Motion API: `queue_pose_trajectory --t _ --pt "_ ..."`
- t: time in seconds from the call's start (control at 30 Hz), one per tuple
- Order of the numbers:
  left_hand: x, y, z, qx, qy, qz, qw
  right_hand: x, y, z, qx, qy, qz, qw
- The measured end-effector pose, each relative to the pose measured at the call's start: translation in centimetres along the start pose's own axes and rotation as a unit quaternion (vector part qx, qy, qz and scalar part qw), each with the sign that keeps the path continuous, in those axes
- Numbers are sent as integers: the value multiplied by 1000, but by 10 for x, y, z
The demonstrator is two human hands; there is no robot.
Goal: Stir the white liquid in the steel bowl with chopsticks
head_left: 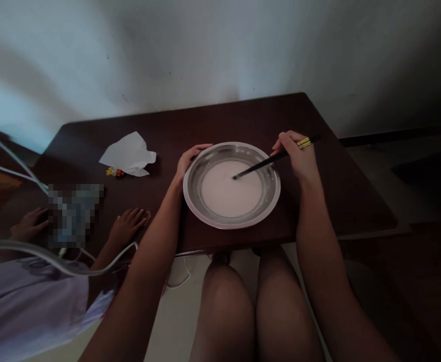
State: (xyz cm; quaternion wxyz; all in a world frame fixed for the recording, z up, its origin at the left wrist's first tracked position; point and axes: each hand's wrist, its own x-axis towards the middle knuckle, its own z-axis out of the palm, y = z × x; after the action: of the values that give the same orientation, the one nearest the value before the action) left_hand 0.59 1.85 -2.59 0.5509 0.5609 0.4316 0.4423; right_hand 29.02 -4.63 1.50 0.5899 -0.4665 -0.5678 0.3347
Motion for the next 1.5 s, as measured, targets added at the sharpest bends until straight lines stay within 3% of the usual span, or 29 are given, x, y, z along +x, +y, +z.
queue_pose_trajectory --t 0.17,0.3,0.47,0.63,0.8,0.93,1.1,1.27,1.43,1.5 --pt "0 0 0 6 4 -4 1000 -1 0 1 0 -69 25 997" --pt "1 1 0 7 10 -2 1000 0 1 0 4 -11 6 1000" --pt "1 1 0 5 2 0 1000 0 2 1 5 -71 20 997" --pt "1 1 1 2 4 0 1000 0 2 0 14 -12 9 1000" --pt "0 1 1 10 0 4 1000 0 2 1 14 -73 21 997" --pt "-1 1 2 16 1 15 1000 2 5 -1 27 3 10 1000" --pt "0 1 1 12 1 3 1000 0 3 1 9 -81 27 996" --pt "0 0 1 6 2 5 1000 1 3 1 16 9 -3 1000" --pt "0 -1 0 24 6 5 1000 0 3 5 9 -69 12 998" --pt "0 -1 -1 31 2 12 999 1 3 5 5 -44 0 999"
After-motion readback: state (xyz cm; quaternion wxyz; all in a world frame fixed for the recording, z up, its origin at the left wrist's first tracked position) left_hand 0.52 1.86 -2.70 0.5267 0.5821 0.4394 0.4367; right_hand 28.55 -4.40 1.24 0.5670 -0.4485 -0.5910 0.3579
